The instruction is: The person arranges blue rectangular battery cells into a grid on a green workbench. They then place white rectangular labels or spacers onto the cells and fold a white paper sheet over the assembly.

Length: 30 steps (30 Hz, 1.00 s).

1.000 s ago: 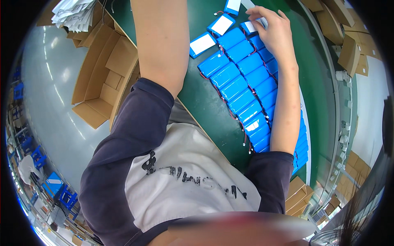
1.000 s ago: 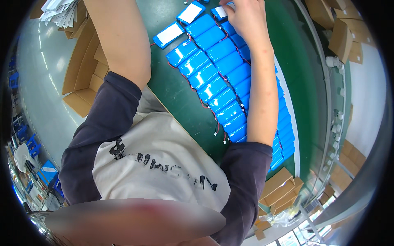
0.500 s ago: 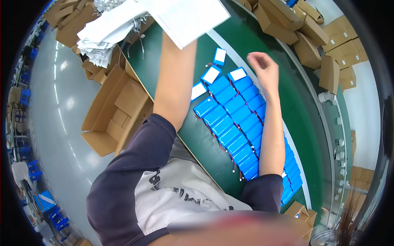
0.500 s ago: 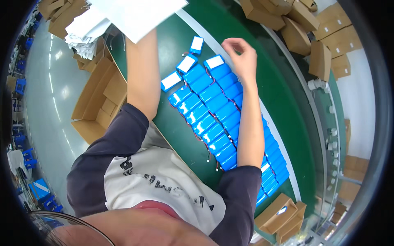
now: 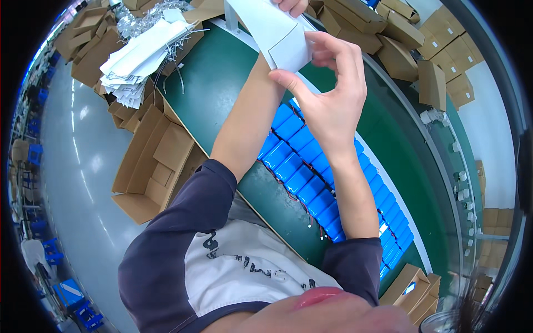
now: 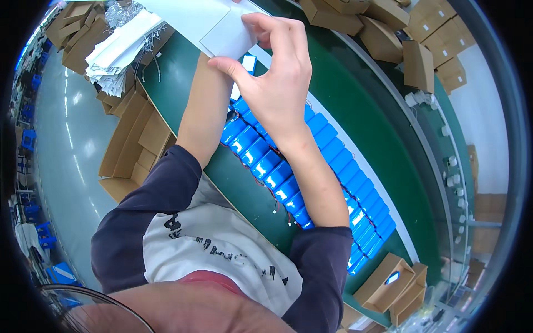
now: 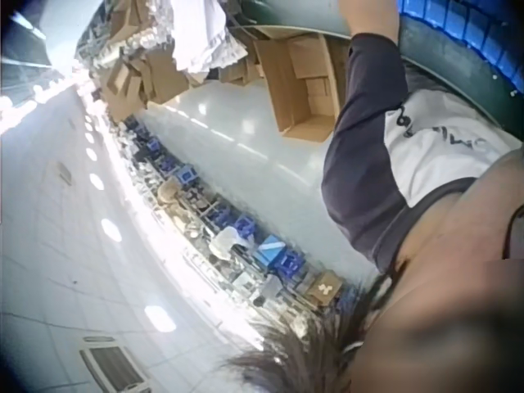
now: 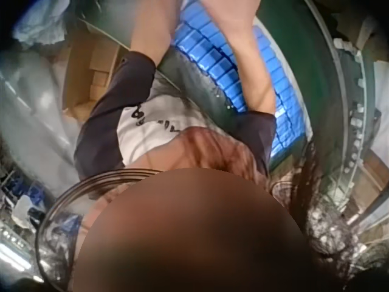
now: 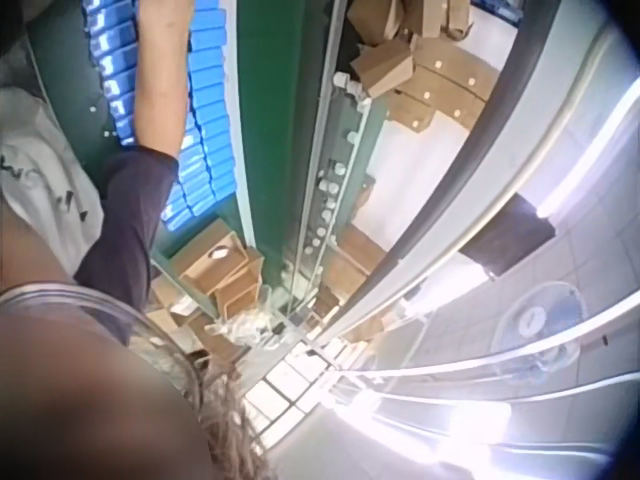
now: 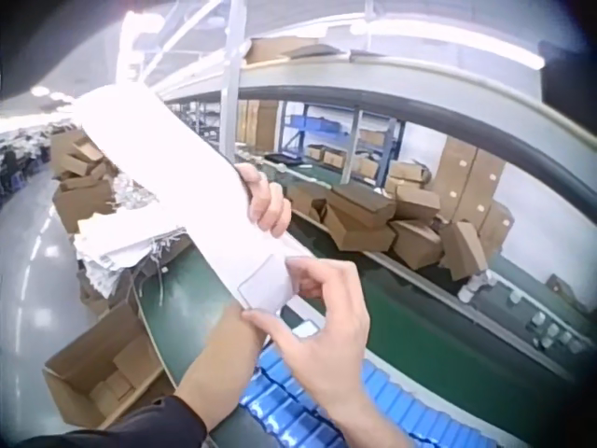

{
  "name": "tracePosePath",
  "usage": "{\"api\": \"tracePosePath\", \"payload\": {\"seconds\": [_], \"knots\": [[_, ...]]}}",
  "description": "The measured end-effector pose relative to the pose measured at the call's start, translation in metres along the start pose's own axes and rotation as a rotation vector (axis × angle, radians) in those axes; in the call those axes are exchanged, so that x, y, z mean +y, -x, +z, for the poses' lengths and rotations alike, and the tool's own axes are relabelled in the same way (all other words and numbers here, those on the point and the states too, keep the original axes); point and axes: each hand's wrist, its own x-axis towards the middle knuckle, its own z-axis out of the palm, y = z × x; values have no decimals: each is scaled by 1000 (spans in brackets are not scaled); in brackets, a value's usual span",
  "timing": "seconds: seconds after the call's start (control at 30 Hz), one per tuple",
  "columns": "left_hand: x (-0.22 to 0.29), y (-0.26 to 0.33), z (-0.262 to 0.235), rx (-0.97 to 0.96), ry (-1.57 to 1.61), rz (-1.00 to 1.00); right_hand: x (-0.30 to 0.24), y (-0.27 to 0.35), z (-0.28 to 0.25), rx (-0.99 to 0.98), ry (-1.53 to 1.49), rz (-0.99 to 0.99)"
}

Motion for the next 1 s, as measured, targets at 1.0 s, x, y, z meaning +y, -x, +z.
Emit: {"api": "tracePosePath", "payload": {"seconds": [1.0], "knots": [[16,-14,-20,77,31,100,2,-2,6,-139,-336,171]]}}
